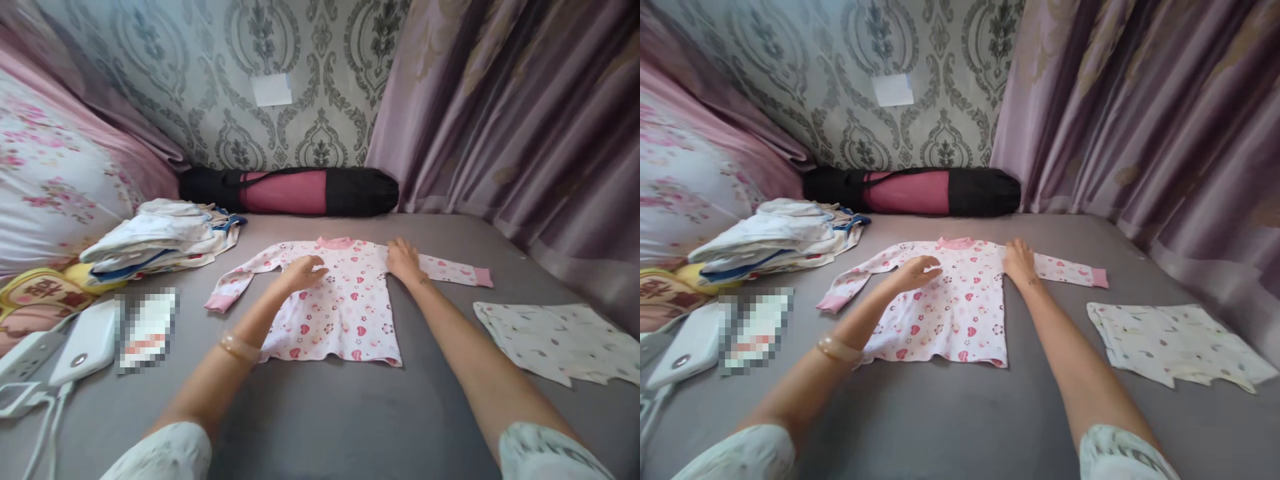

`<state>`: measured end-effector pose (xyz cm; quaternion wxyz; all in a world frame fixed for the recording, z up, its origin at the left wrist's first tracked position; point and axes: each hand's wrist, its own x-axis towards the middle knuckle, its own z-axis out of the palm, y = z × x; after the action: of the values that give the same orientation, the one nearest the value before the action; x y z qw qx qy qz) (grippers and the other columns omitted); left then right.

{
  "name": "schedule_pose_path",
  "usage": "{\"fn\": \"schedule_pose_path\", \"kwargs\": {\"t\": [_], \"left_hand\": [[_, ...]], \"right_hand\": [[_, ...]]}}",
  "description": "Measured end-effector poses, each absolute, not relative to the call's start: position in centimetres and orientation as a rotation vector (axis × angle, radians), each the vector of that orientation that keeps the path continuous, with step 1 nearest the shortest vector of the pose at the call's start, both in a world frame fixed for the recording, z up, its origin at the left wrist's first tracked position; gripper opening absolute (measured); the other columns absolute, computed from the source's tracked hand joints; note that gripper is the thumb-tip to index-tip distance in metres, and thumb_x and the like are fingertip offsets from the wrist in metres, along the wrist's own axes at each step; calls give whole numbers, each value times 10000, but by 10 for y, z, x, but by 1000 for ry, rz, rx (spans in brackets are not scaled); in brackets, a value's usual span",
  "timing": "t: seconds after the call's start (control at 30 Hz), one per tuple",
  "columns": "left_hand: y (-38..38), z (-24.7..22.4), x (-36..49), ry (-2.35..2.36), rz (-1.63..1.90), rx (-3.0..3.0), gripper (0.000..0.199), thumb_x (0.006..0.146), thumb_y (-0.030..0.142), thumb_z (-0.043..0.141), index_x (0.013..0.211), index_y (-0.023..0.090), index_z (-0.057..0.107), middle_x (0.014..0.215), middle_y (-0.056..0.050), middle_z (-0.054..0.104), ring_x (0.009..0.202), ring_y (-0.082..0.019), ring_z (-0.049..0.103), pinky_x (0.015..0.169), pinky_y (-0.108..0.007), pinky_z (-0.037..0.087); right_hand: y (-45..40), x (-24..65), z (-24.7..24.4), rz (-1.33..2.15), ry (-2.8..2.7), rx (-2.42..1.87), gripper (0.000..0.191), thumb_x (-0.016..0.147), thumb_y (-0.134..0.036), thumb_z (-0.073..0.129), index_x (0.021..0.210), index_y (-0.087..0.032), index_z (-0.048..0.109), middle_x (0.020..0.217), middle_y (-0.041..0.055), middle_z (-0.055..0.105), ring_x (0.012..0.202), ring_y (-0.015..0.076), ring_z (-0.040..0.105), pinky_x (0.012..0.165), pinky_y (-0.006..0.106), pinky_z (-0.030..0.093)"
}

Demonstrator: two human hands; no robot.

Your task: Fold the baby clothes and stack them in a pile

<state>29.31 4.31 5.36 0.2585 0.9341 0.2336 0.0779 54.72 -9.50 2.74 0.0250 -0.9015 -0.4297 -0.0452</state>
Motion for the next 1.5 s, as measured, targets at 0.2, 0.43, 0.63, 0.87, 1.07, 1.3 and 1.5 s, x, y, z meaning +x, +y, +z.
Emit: {"fn": "schedule_pose_path", "kwargs": {"t": [0.2, 0.43, 0.63, 0.87, 1.07, 1.3, 1.5], "left_hand": [[54, 52, 198, 1070, 387, 2541, 285, 847, 398, 469, 847, 190, 663, 807, -51, 681, 770, -198, 620, 723, -300, 449], [79, 53, 108, 1669, 484, 2204, 507, 723, 575, 588, 1000, 151, 624, 903, -86, 682, 818, -233, 637, 683, -290, 460], [91, 43, 98, 1671, 279, 2015, 436, 632, 589, 684, 732, 171, 610, 634, -8, 609, 687, -207, 596, 557, -251, 377], [110, 55, 122, 1684, 427, 2300, 63, 759, 229, 576, 791, 185, 608, 804, -46, 619, 838, -226, 583, 678, -280, 399], [136, 54, 109, 1805, 642, 2920, 313, 845, 103, 370, 1012, 162, 628, 1100, -186, 559, 1079, -330, 469, 901, -439, 327], [170, 39, 87, 1627, -21, 2889, 308, 717, 102, 502, 968, 212, 642, 1118, -119, 621, 1072, -289, 529, 910, -410, 355], [197, 50, 83, 1698, 222, 2316, 166, 694, 239, 513, 786, 186, 641, 865, -93, 691, 910, -271, 626, 752, -298, 441]], "right_hand": [[-36, 473, 16, -140, -1532, -2496, 435, 986, -281, 298, 1335, -114, 497, 1287, 165, 543, 1190, 282, 462, 993, 390, 347], [-25, 478, 2, -82, -1404, -2613, 492, 980, -330, 332, 1413, -110, 407, 1408, 172, 445, 1283, 306, 378, 1019, 423, 318], [-1, 434, 25, -164, -1385, -2532, 398, 904, -151, 359, 1227, -84, 581, 1236, 213, 566, 1182, 318, 483, 998, 427, 334], [49, 371, 33, 169, -1474, -2307, 427, 930, -216, 315, 1284, -151, 545, 1328, 145, 551, 1234, 275, 476, 1006, 406, 371], [58, 353, 11, 151, -1688, -2191, 502, 986, -302, 248, 1440, -133, 378, 1532, 116, 354, 1410, 235, 281, 1138, 416, 195], [58, 349, -3, 202, -1750, -2287, 573, 985, -391, 226, 1511, -168, 281, 1592, 107, 222, 1459, 259, 160, 1162, 477, 71], [66, 353, 2, 235, -1753, -2295, 595, 925, -348, 301, 1489, -161, 331, 1568, 124, 269, 1435, 282, 210, 1151, 495, 118]]}}
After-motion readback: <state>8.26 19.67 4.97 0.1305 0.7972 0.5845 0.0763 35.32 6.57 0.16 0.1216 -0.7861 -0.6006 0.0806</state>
